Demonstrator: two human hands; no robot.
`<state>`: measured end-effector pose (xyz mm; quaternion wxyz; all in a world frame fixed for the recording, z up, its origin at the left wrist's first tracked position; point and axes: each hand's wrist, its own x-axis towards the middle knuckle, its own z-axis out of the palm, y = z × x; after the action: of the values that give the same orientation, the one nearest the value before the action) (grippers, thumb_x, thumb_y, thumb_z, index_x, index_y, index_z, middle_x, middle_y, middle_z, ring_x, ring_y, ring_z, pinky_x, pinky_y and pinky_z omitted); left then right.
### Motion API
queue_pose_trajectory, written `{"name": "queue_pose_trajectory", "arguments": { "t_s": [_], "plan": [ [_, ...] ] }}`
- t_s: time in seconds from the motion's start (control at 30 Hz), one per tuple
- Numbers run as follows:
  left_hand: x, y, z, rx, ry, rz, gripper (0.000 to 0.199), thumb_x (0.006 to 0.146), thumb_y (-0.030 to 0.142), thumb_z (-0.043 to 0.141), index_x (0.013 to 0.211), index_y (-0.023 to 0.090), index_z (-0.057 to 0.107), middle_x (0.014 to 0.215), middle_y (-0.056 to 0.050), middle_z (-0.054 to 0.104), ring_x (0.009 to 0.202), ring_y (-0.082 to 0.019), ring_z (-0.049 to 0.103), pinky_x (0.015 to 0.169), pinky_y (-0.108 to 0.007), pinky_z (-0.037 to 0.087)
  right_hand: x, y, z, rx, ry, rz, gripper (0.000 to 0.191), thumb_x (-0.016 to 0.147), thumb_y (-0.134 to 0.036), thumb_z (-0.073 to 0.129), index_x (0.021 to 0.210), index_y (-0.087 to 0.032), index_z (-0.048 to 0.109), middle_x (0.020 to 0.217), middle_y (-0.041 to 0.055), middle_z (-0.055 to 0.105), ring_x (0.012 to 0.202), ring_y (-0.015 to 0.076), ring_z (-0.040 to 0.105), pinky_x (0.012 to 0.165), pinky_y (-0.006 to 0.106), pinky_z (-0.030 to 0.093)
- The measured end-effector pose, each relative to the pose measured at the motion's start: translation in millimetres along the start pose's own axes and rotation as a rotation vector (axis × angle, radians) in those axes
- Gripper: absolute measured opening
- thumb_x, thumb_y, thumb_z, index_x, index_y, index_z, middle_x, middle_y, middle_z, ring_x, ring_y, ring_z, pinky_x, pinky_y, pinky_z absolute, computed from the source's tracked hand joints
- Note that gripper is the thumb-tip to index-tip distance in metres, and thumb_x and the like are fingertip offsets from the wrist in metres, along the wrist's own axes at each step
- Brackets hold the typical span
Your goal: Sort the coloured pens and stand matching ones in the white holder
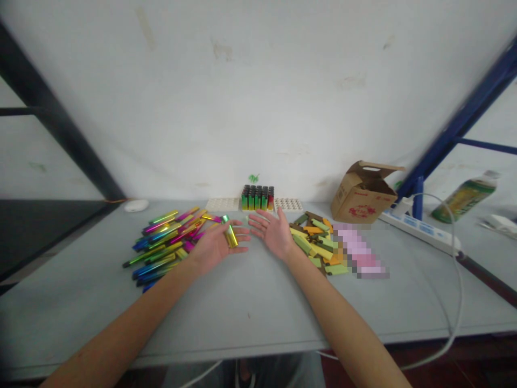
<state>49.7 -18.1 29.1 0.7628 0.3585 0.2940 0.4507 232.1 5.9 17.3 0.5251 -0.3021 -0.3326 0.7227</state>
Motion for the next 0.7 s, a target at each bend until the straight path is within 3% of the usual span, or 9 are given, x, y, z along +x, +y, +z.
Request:
{"name": "queue_pose_trajectory", "arguments": {
  "t_s": [0.2,0.33,0.53,0.7],
  "plan": [
    [-1,-4,2.0,0.052,-0.078,-0.052,0.024,0.09,0.033,0.055,0.091,0.011,0.065,0.081,-0.011,0.072,0.075,-0.02,0.07,0.075,-0.034,0.056,-8,3,11,-0.125,-0.118,0.055,0.074,0.089,-0.067,0.018,0.103,-0.013,0.066,0.118,0.0165,0.065,0.094,0.0235,0.062,0.079,0.037,0.049],
    [0,-7,1.4,0.03,-0.124,-0.059,0.021,0.089,0.028,0.056,0.089,0.01,0.067,0.083,-0.012,0.073,0.078,-0.019,0.069,0.078,-0.033,0.055,-13,3,16,-0.06,-0.157,0.06,0.079,0.087,-0.071,0.014,0.109,-0.014,0.064,0.125,0.0168,0.062,0.09,0.0243,0.062,0.074,0.038,0.049],
    [1,-6,-0.8,-0.036,-0.158,-0.133,0.03,0.091,0.029,0.045,0.087,0.009,0.068,0.086,-0.014,0.072,0.078,-0.021,0.068,0.082,-0.036,0.052,-13,-1,15,0.074,-0.125,-0.03,0.077,0.087,-0.071,0.013,0.114,-0.016,0.06,0.125,0.0158,0.063,0.117,0.0267,0.056,0.097,0.045,0.042],
    [1,-4,-1.2,-0.029,-0.102,-0.12,0.024,0.089,0.027,0.047,0.087,0.011,0.065,0.084,-0.011,0.069,0.069,-0.018,0.065,0.073,-0.034,0.052,-10,0,9,0.052,-0.125,-0.103,0.076,0.084,-0.074,0.017,0.117,-0.019,0.057,0.127,0.015,0.061,0.122,0.0267,0.053,0.1,0.048,0.041]
  ]
}}
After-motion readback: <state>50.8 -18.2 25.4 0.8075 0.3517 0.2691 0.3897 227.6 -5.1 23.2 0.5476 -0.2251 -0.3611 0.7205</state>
